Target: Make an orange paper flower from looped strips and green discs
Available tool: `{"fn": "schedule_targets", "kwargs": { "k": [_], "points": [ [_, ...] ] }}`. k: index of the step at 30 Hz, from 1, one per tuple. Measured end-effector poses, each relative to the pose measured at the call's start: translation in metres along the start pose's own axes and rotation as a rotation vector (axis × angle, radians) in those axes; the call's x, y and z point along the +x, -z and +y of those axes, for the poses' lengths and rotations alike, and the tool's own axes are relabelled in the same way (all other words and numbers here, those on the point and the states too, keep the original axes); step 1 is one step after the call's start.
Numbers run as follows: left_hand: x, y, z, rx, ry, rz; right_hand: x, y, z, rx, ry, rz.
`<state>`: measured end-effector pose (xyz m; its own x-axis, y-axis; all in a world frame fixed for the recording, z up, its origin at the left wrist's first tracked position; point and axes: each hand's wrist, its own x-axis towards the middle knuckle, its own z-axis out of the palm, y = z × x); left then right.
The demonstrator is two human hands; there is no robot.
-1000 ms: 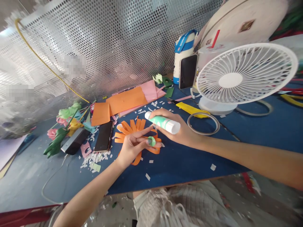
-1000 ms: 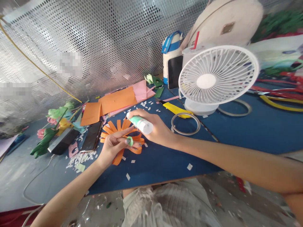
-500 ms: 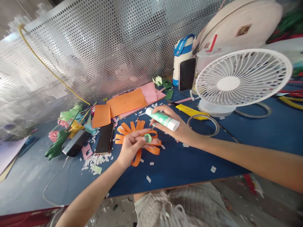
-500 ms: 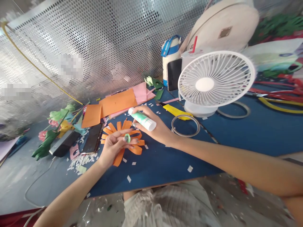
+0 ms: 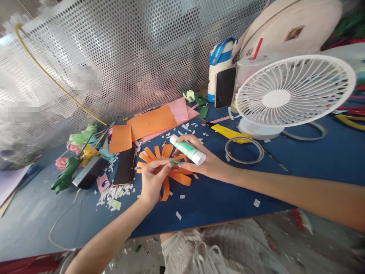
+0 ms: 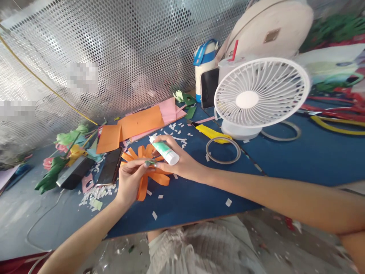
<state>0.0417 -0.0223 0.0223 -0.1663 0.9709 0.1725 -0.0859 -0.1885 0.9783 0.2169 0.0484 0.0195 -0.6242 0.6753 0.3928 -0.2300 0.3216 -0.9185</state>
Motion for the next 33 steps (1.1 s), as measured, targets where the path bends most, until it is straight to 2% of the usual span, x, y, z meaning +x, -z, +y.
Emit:
{"fn": "schedule_targets", "kwargs": {
  "k": [4,9,11,17,20,25,29,33],
  "points": [
    [-0.002,0.000,-0.001,0.047,-0.008,0.007,-0.001,-0.001,-0.001,-0.022,0.013,-0.002],
    [-0.005,-0.001,0.001,0.201,-0.148,-0.028,-0.004,-0.005,-0.006,-0.021,0.014,0.005],
    [-0.006,-0.002,0.001,0.203,-0.159,-0.027,-0.005,-0.005,-0.006,-0.032,0.027,0.021],
    [-0.003,-0.001,0.000,0.066,-0.025,-0.006,0.000,0.003,-0.006,-0.046,0.066,0.115],
    [-0.001,0.000,-0.001,0.025,0.014,0.041,0.001,0.005,-0.006,-0.029,0.076,0.107],
    [0.000,-0.001,-0.003,-0.042,0.019,0.068,0.000,0.003,-0.004,-0.010,0.122,0.051],
    [-0.001,-0.001,-0.004,-0.034,-0.009,0.037,0.000,0.003,-0.004,-0.057,0.124,0.112],
    [0.001,0.000,-0.003,-0.031,0.008,0.059,0.000,0.003,-0.008,0.044,0.144,0.139]
  ]
}}
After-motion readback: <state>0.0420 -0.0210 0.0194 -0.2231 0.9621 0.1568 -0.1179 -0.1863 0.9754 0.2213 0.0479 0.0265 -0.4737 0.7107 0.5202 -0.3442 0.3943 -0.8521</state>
